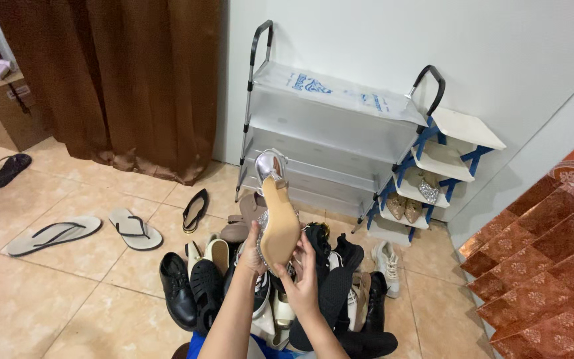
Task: The person sits on the floor and organizes various shoes, including sandals, sneakers, and heels, by picking them up and placing them on a multi-tiered shoe rack.
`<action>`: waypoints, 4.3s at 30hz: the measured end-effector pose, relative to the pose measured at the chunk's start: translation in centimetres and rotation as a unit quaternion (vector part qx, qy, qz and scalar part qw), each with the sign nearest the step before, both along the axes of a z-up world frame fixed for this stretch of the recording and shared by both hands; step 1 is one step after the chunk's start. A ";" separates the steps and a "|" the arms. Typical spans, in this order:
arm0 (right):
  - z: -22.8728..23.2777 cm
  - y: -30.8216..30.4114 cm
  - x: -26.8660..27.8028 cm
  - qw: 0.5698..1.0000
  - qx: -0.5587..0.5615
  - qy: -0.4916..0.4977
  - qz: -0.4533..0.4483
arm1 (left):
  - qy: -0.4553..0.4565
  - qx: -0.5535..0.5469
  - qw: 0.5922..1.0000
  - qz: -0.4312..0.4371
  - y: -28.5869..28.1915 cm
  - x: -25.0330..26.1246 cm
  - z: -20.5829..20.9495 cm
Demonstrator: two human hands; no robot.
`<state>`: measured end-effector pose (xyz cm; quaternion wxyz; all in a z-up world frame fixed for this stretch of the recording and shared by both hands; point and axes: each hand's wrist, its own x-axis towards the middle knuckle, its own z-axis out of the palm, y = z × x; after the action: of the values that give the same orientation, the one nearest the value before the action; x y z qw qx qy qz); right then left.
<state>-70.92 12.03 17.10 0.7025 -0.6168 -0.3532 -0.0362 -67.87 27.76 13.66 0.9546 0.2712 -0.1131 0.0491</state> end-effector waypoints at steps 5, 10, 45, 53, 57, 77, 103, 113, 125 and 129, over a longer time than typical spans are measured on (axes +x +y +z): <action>0.0 0.0 0.1 0.999 -0.028 -0.015 -0.027 | -0.013 -0.011 0.999 -0.048 0.7 0.1 -1.1; 1.2 1.6 -0.4 0.997 -0.013 -0.080 -0.015 | 0.012 0.092 0.995 0.049 2.7 -0.9 -1.0; -21.8 15.7 11.5 0.944 -0.322 0.070 -0.019 | 0.256 0.428 0.643 0.582 8.2 -6.3 -19.2; -16.7 9.7 10.4 0.867 -0.447 -0.193 -0.105 | 0.380 0.549 0.561 0.489 5.5 -6.2 -16.3; -13.1 5.4 10.8 0.851 -0.479 -0.175 -0.127 | 0.361 0.576 0.563 0.471 2.5 -4.4 -13.8; -8.1 -23.8 19.5 0.792 -0.470 -0.094 -0.379 | 0.083 0.701 0.604 0.369 -18.9 11.2 -4.9; -16.1 -35.4 78.8 0.771 -0.423 0.065 -0.471 | 0.109 0.803 0.584 0.057 -26.4 56.7 -10.5; -19.6 -36.0 90.9 0.784 -0.270 0.255 -0.498 | 0.205 0.796 0.570 -0.010 -22.1 58.7 -13.7; -16.0 -31.1 88.9 0.731 0.302 0.520 -0.324 | 0.193 0.773 0.603 0.040 -21.6 58.4 -12.0; -15.8 -31.0 82.8 0.764 0.311 0.478 -0.303 | 0.173 0.762 0.622 0.048 -21.7 56.8 -11.4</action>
<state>11.83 -18.95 1.28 0.8861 -0.3772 0.2635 -0.0553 -11.07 6.03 2.27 0.4048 0.9099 0.0708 -0.0570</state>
